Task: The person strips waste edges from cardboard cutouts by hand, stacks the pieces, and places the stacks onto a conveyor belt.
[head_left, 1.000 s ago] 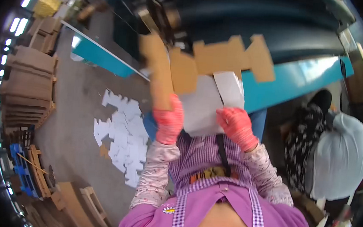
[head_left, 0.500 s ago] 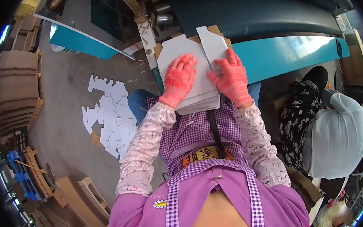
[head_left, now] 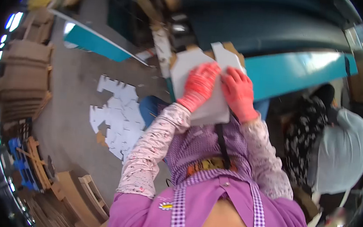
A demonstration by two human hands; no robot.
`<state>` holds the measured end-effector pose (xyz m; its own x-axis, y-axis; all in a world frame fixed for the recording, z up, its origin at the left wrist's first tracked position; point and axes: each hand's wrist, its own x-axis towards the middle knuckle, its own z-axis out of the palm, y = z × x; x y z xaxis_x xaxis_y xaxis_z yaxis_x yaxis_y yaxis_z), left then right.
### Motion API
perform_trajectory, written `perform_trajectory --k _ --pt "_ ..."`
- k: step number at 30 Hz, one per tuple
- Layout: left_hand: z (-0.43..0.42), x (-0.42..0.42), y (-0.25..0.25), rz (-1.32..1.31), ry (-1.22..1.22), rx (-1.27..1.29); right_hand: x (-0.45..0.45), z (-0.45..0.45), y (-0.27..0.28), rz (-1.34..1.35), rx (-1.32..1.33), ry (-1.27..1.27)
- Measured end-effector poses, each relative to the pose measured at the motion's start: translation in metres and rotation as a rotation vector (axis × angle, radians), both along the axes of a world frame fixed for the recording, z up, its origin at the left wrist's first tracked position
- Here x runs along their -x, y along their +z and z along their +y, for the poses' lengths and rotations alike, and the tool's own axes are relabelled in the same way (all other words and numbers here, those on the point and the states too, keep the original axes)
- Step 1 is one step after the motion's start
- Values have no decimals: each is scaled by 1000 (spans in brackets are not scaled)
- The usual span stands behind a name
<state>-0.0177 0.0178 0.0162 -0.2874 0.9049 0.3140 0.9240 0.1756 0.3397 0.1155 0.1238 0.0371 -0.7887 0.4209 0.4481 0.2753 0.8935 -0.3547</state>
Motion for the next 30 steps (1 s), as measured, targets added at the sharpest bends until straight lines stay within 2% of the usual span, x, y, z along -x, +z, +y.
perform_trajectory --k 1,3,4,6,7,8,9,12,13,14,15,16,17,18,19,20,21,23,25,27,28,30 --pt "0 13 2 -6 -3 11 1 -1 -5 -6 -27 8" --pt "-2 55 41 -629 -139 51 0 -5 0 -20 -26 10" --pt "16 115 35 -360 -243 -367 1 -6 -1 -60 -5 -3" --pt "11 185 166 -336 121 -399 2 -8 -3 -97 -51 -44" --pt "15 226 195 -999 138 -712 2 -9 -4 -126 -69 -72" --pt "19 268 222 -1565 135 -1248 3 -8 -4 -138 -74 -81" --pt "20 293 245 -1574 141 -1364 3 -8 -4 -156 -76 -87" --pt "16 280 249 -1371 203 -1413 -1 -7 -4 -176 -90 -79" --pt "-5 249 224 -845 266 -1149 -2 -8 -5 -173 -86 -82" --pt "-26 210 204 -306 368 -989 -2 -9 -6 -175 -94 -87" --pt "-39 128 229 -1209 422 -1315 -2 -12 -4 -132 -77 -55" --pt "-53 88 196 -1021 315 -1192 -6 -16 1 -101 -54 -26" --pt "-79 58 131 -830 521 -898 -15 -25 7 -80 -32 4" --pt "-80 22 96 -835 423 -858 -27 -36 15 -140 40 104" --pt "-80 -2 69 -581 384 -525 -40 -44 27 -179 273 250" --pt "-81 -26 43 -289 305 -261 -53 -43 36 -84 231 164" --pt "-84 -38 26 269 220 295 -58 -33 44 17 178 83" --pt "-84 -41 41 137 161 227 -54 7 60 170 26 -410" --pt "-82 -30 51 22 93 224 -61 58 3 226 467 -513" --pt "-70 -6 54 -68 40 288 -51 58 20 245 386 -368" --pt "-57 4 54 -259 90 297 -45 49 29 240 362 -298" --pt "-37 14 33 -183 111 93 -29 26 33 50 130 -107"
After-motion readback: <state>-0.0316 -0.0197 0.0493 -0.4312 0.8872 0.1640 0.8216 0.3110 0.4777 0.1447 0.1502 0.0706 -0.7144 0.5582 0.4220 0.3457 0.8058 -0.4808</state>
